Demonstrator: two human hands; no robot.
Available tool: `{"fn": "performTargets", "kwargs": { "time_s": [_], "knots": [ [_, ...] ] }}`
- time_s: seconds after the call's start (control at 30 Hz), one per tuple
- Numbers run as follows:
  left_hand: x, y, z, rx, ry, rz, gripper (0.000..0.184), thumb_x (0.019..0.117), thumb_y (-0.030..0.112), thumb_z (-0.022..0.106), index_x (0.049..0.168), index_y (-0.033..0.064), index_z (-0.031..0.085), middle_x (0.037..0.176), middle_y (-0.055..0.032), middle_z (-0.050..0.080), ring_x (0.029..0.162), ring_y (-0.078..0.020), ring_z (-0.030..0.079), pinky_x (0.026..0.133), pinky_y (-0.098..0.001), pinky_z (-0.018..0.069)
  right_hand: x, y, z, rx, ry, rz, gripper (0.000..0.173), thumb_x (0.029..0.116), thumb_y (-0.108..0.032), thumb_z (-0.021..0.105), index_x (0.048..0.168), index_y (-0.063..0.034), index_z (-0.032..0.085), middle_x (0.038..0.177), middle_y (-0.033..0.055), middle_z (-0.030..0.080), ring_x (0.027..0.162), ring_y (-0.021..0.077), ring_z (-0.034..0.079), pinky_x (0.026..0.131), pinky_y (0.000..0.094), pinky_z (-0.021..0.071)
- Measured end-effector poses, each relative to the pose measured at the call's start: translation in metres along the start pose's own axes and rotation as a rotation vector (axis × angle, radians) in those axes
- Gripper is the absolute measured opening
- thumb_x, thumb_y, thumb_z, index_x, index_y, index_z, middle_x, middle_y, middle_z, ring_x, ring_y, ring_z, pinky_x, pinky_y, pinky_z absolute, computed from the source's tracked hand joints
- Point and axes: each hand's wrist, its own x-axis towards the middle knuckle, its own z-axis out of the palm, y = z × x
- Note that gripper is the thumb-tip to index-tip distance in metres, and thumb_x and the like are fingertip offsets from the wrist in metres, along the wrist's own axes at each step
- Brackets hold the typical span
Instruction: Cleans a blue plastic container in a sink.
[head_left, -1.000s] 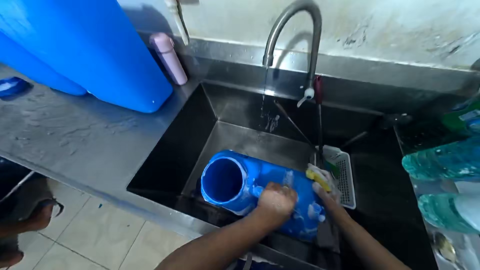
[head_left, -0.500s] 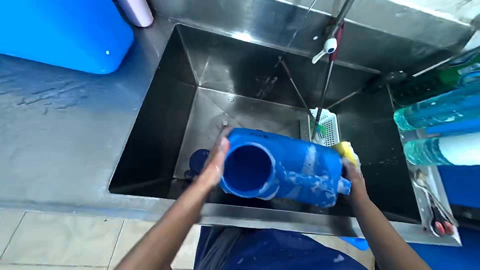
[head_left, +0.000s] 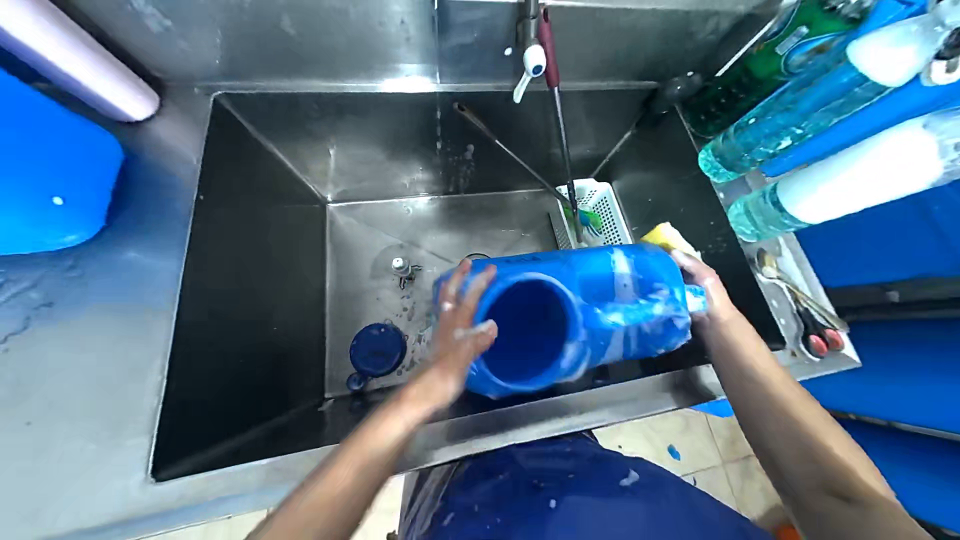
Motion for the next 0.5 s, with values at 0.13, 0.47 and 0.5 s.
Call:
{"fn": "performTargets", "kwargs": {
  "time_s": [0.13,0.47,0.5],
  "knots": [
    [0.041,0.047,0.000,0.664,-0.127,-0.074,0.081,0.0851,0.028,0.080,0.153,0.0008,0.044,0.160,-0.0296,0.033,0.151,-0.0481,0.025,0.119,-0.0696,0.0171,0.011,-0.018,0.048,-0.232,0.109,0.052,0.033,0.1087,-0.019,0.048,0.137,-0.0022,0.050,0.099,0.0037,0.065,0.081,0.0068,0.064,0.076,0.0287,0.0569],
    [0.083,0.053,0.034,0.640,0.248,0.246,0.029,0.0759,-0.003,0.073,0.105,-0.0032,0.073,0.095,-0.0249,0.072,0.096,-0.0459,0.068,0.092,-0.0670,0.0457,-0.006,-0.099,0.070,-0.120,-0.081,-0.362,0.047,0.0987,-0.008,0.047,0.144,-0.0142,0.040,0.109,-0.0029,0.063,0.081,0.0037,0.066,0.070,0.0243,0.0586],
    [0.078,0.046,0.019,0.552,0.336,0.251,0.029,0.0753,-0.006,0.073,0.104,-0.0057,0.071,0.095,-0.0249,0.072,0.096,-0.0441,0.068,0.092,-0.0654,0.0473,-0.018,-0.100,0.097,-0.154,-0.154,-0.447,0.051,0.0966,-0.007,0.052,0.145,-0.0132,0.039,0.116,-0.0016,0.063,0.087,0.0051,0.066,0.074,0.0262,0.0594]
  ]
}}
